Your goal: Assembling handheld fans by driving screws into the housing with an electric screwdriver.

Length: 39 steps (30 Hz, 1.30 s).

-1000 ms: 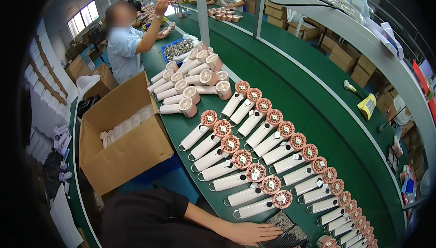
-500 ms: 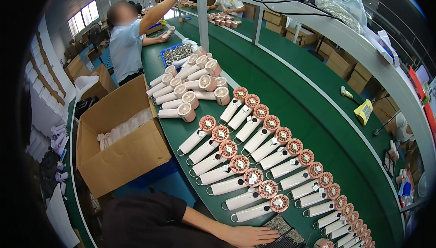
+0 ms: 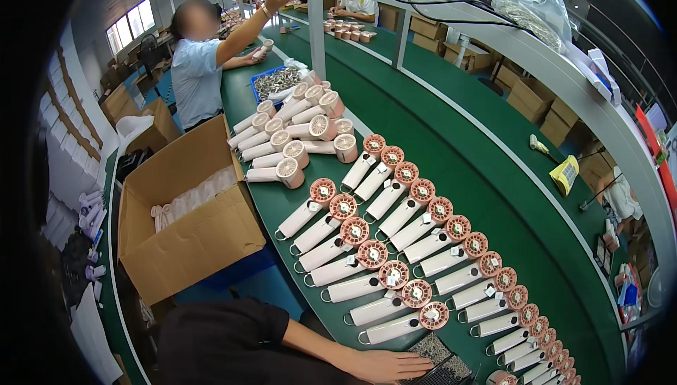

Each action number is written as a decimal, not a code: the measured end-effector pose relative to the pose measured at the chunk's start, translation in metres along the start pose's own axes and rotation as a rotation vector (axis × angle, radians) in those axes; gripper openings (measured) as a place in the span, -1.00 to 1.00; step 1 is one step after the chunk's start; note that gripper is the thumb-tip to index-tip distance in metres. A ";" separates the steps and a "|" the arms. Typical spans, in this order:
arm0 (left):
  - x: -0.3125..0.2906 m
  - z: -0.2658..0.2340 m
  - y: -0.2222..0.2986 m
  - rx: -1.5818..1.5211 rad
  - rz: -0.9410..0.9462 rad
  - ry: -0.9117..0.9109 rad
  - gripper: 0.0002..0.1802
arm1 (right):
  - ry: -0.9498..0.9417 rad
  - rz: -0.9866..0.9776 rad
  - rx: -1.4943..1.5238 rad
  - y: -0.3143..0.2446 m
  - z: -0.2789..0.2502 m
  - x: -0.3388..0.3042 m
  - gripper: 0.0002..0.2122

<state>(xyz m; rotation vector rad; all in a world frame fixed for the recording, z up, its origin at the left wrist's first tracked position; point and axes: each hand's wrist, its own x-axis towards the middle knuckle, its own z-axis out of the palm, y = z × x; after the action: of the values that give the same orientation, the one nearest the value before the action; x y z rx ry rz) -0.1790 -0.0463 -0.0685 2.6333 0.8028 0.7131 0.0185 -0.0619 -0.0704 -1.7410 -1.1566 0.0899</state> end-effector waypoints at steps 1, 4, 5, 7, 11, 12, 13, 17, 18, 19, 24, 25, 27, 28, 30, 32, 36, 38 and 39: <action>0.000 0.001 0.001 0.001 -0.002 0.002 -0.30 | -0.002 -0.002 0.001 -0.001 0.000 0.000 -0.81; -0.003 0.005 0.005 0.017 -0.003 0.008 -0.29 | 0.001 0.030 0.061 -0.004 -0.003 -0.002 -0.81; -0.003 0.006 0.007 0.016 -0.008 -0.007 -0.29 | -0.002 0.028 0.035 -0.003 -0.005 -0.003 -0.82; -0.006 0.016 0.007 0.006 0.001 -0.039 -0.29 | 0.005 0.045 0.000 -0.006 -0.010 -0.006 -0.82; -0.003 0.021 0.009 -0.005 0.024 -0.059 -0.24 | 0.021 -0.102 -0.207 -0.016 -0.017 0.001 -0.79; -0.004 0.012 0.011 -0.077 -0.023 0.020 -0.30 | -0.014 -0.274 -0.220 0.046 -0.014 0.010 -0.81; -0.003 -0.003 0.012 -0.105 -0.087 0.031 -0.37 | -0.033 -0.267 -0.204 0.030 -0.007 0.018 -0.81; 0.002 -0.034 0.007 0.235 -0.056 -0.118 -0.46 | -0.034 -0.237 -0.147 -0.007 0.005 0.040 -0.84; 0.001 -0.034 0.006 0.171 -0.076 -0.179 -0.47 | 0.004 -0.272 -0.124 -0.019 0.001 0.044 -0.86; 0.000 -0.038 0.008 0.097 -0.104 -0.213 -0.46 | 0.025 -0.282 -0.093 -0.035 -0.006 0.046 -0.85; -0.002 -0.048 0.010 0.034 -0.106 -0.342 -0.34 | -0.221 -0.109 0.067 -0.058 -0.013 0.022 -0.87; -0.001 -0.047 0.010 -0.010 -0.136 -0.333 -0.32 | -0.242 -0.204 0.075 -0.053 -0.007 0.016 -0.86; 0.005 -0.042 0.010 -0.034 -0.159 -0.289 -0.26 | -0.262 -0.252 0.085 -0.046 -0.002 0.006 -0.83; 0.009 -0.040 0.009 -0.030 -0.175 -0.260 -0.26 | -0.268 -0.262 0.094 -0.047 -0.001 0.002 -0.82; 0.021 -0.034 0.004 0.019 -0.199 -0.195 -0.23 | -0.263 -0.236 0.113 -0.051 -0.006 0.000 -0.82; 0.021 -0.034 0.006 0.038 -0.209 -0.214 -0.21 | -0.252 -0.234 0.182 -0.053 -0.010 -0.002 -0.83; 0.010 -0.036 0.012 0.022 -0.195 -0.320 -0.15 | -0.361 -0.285 0.241 -0.037 -0.041 -0.041 -0.82; 0.012 -0.040 0.012 0.007 -0.202 -0.361 -0.14 | -0.397 -0.319 0.224 -0.021 -0.049 -0.065 -0.79; 0.013 -0.041 0.010 0.000 -0.195 -0.349 -0.16 | -0.412 -0.299 0.219 -0.014 -0.051 -0.076 -0.78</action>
<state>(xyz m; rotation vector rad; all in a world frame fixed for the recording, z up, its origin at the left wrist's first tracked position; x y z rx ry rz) -0.1872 -0.0413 -0.0256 2.5293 0.9324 0.1941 -0.0047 -0.1520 -0.0665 -1.3749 -1.6296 0.3918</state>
